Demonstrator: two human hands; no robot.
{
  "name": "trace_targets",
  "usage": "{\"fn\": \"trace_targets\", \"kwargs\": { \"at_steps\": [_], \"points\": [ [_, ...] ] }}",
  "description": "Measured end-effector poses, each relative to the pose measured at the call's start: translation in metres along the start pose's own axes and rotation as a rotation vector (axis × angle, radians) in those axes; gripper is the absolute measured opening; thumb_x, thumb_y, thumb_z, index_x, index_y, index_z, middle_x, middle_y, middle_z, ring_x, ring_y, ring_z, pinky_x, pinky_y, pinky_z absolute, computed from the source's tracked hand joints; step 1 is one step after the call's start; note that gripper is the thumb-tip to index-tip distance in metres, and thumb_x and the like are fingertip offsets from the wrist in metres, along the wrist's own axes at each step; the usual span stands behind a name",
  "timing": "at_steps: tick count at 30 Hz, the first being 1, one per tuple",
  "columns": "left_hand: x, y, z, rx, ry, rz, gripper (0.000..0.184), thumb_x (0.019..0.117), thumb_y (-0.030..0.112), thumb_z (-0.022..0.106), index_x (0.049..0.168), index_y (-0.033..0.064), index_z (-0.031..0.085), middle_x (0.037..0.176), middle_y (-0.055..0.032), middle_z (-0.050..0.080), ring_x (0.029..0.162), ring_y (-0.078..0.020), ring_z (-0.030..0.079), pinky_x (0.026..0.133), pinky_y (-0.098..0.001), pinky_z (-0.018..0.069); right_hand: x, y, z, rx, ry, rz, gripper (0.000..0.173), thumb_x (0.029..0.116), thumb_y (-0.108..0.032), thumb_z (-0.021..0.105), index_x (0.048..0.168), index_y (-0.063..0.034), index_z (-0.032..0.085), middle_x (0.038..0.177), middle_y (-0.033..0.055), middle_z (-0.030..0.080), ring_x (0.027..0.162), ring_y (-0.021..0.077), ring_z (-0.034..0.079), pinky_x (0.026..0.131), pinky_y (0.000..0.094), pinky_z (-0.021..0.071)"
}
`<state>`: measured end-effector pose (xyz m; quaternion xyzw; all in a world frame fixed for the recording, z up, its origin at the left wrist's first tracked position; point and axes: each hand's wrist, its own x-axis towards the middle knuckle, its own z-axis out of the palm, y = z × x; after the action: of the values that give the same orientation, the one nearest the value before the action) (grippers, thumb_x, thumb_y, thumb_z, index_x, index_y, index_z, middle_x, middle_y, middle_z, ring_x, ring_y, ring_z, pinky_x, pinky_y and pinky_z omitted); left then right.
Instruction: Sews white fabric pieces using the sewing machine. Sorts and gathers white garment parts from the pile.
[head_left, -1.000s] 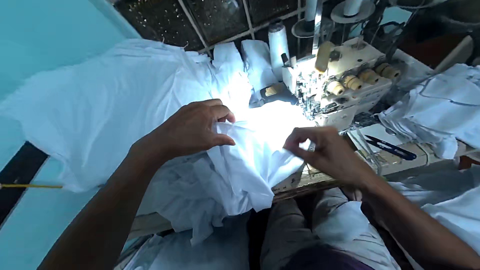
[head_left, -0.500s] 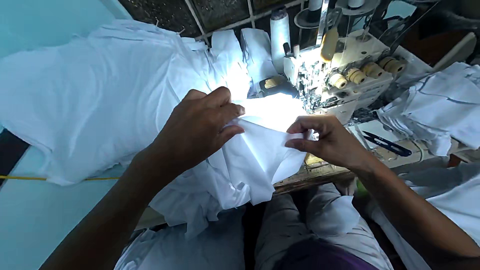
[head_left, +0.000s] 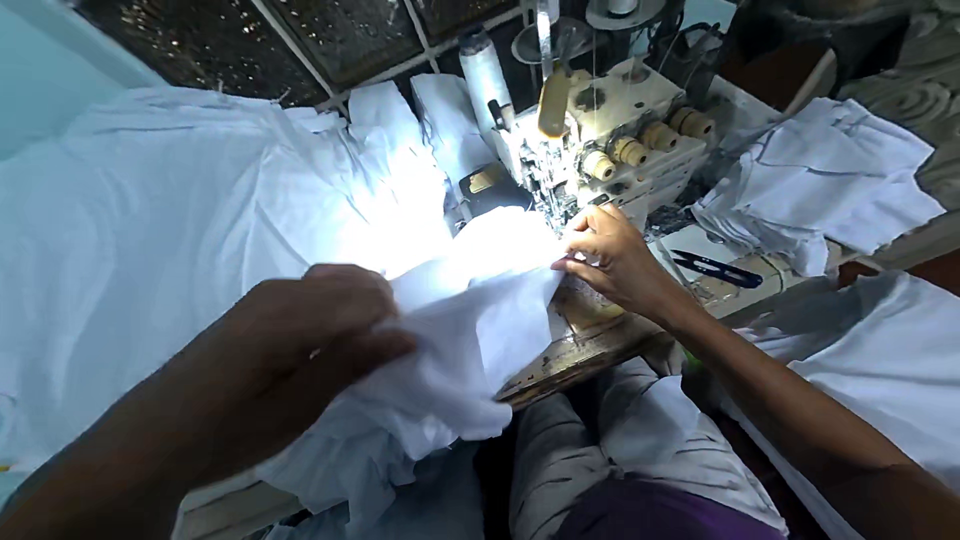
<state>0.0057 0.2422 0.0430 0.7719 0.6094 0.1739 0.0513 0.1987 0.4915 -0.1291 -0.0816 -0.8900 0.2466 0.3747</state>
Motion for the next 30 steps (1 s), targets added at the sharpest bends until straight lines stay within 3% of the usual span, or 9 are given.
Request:
{"fn": "trace_targets", "kwargs": {
  "at_steps": [3, 9, 11, 14, 17, 20, 23, 25, 30],
  "points": [
    [-0.003, -0.001, -0.002, -0.159, -0.021, 0.034, 0.031, 0.1038, 0.035, 0.056, 0.080, 0.0170, 0.063, 0.077, 0.0110, 0.058, 0.088, 0.0014, 0.061, 0.107, -0.0318, 0.0445, 0.005, 0.008, 0.006, 0.018, 0.041, -0.002, 0.016, 0.0912, -0.019, 0.072, 0.088, -0.0041, 0.077, 0.102, 0.0177, 0.067, 0.098, 0.0334, 0.062, 0.086, 0.0480, 0.0484],
    [-0.002, -0.008, -0.016, -0.103, 0.054, -0.015, 0.031, 0.1026, 0.030, 0.057, 0.080, 0.0104, 0.064, 0.081, 0.0065, 0.061, 0.094, -0.0050, 0.063, 0.111, -0.0390, 0.0414, 0.014, -0.009, 0.003, 0.174, 0.018, -0.165, 0.017, 0.0948, -0.017, 0.068, 0.090, -0.0049, 0.079, 0.095, 0.0119, 0.075, 0.095, 0.0241, 0.070, 0.088, 0.0389, 0.0537],
    [-0.003, -0.010, -0.019, -0.090, 0.059, -0.052, 0.032, 0.1029, 0.030, 0.057, 0.082, 0.0073, 0.066, 0.084, 0.0045, 0.064, 0.100, -0.0069, 0.064, 0.113, -0.0389, 0.0409, 0.021, -0.014, 0.007, 0.265, 0.028, -0.235, 0.014, 0.0957, -0.012, 0.067, 0.093, -0.0029, 0.078, 0.090, 0.0097, 0.076, 0.088, 0.0186, 0.071, 0.081, 0.0327, 0.0548],
    [-0.004, -0.018, -0.022, -0.054, 0.084, -0.099, 0.032, 0.1017, 0.029, 0.056, 0.082, 0.0063, 0.066, 0.084, 0.0031, 0.065, 0.101, -0.0095, 0.065, 0.112, -0.0405, 0.0417, 0.026, -0.014, 0.012, 0.320, 0.037, -0.279, 0.013, 0.0961, -0.006, 0.065, 0.095, 0.0017, 0.076, 0.085, 0.0128, 0.075, 0.079, 0.0190, 0.071, 0.073, 0.0322, 0.0555],
    [0.006, -0.017, -0.023, 0.000, 0.085, -0.187, 0.030, 0.0994, 0.024, 0.055, 0.078, 0.0045, 0.064, 0.079, 0.0035, 0.062, 0.091, -0.0062, 0.063, 0.106, -0.0387, 0.0447, 0.023, -0.013, 0.009, 0.309, 0.016, -0.285, 0.014, 0.0954, -0.001, 0.060, 0.096, 0.0032, 0.074, 0.082, 0.0145, 0.071, 0.075, 0.0216, 0.069, 0.070, 0.0342, 0.0539],
    [0.022, -0.012, -0.019, 0.027, 0.047, -0.328, 0.023, 0.0952, 0.009, 0.054, 0.081, -0.0062, 0.063, 0.081, -0.0062, 0.063, 0.093, -0.0124, 0.062, 0.107, -0.0435, 0.0423, 0.015, -0.012, -0.007, 0.271, -0.067, -0.236, 0.014, 0.0970, -0.002, 0.059, 0.097, 0.0027, 0.072, 0.082, 0.0126, 0.071, 0.076, 0.0207, 0.068, 0.073, 0.0341, 0.0537],
    [0.028, -0.027, 0.001, 0.126, 0.074, -0.174, 0.031, 0.0994, 0.023, 0.052, 0.080, 0.0030, 0.066, 0.079, 0.0015, 0.063, 0.089, -0.0062, 0.062, 0.098, -0.0372, 0.0474, 0.001, -0.010, -0.029, 0.219, -0.251, -0.168, 0.012, 0.0983, -0.009, 0.060, 0.098, -0.0038, 0.071, 0.081, 0.0047, 0.069, 0.076, 0.0153, 0.065, 0.075, 0.0332, 0.0520],
    [0.035, -0.028, 0.015, 0.163, 0.079, -0.038, 0.035, 0.1003, 0.028, 0.051, 0.079, 0.0065, 0.069, 0.076, 0.0026, 0.063, 0.085, -0.0089, 0.063, 0.095, -0.0398, 0.0477, -0.008, -0.009, -0.040, 0.173, -0.350, -0.153, 0.013, 0.0965, -0.011, 0.061, 0.098, -0.0071, 0.073, 0.081, 0.0018, 0.070, 0.081, 0.0154, 0.066, 0.081, 0.0356, 0.0522],
    [0.052, -0.020, 0.039, 0.190, 0.034, 0.133, 0.035, 0.1028, 0.030, 0.048, 0.080, 0.0133, 0.068, 0.072, 0.0051, 0.060, 0.077, -0.0098, 0.060, 0.094, -0.0413, 0.0450, -0.033, -0.027, -0.048, 0.126, -0.339, -0.145, 0.016, 0.0977, -0.015, 0.061, 0.098, -0.0059, 0.075, 0.081, 0.0020, 0.073, 0.083, 0.0123, 0.070, 0.102, 0.0350, 0.0479]
  ]
}}
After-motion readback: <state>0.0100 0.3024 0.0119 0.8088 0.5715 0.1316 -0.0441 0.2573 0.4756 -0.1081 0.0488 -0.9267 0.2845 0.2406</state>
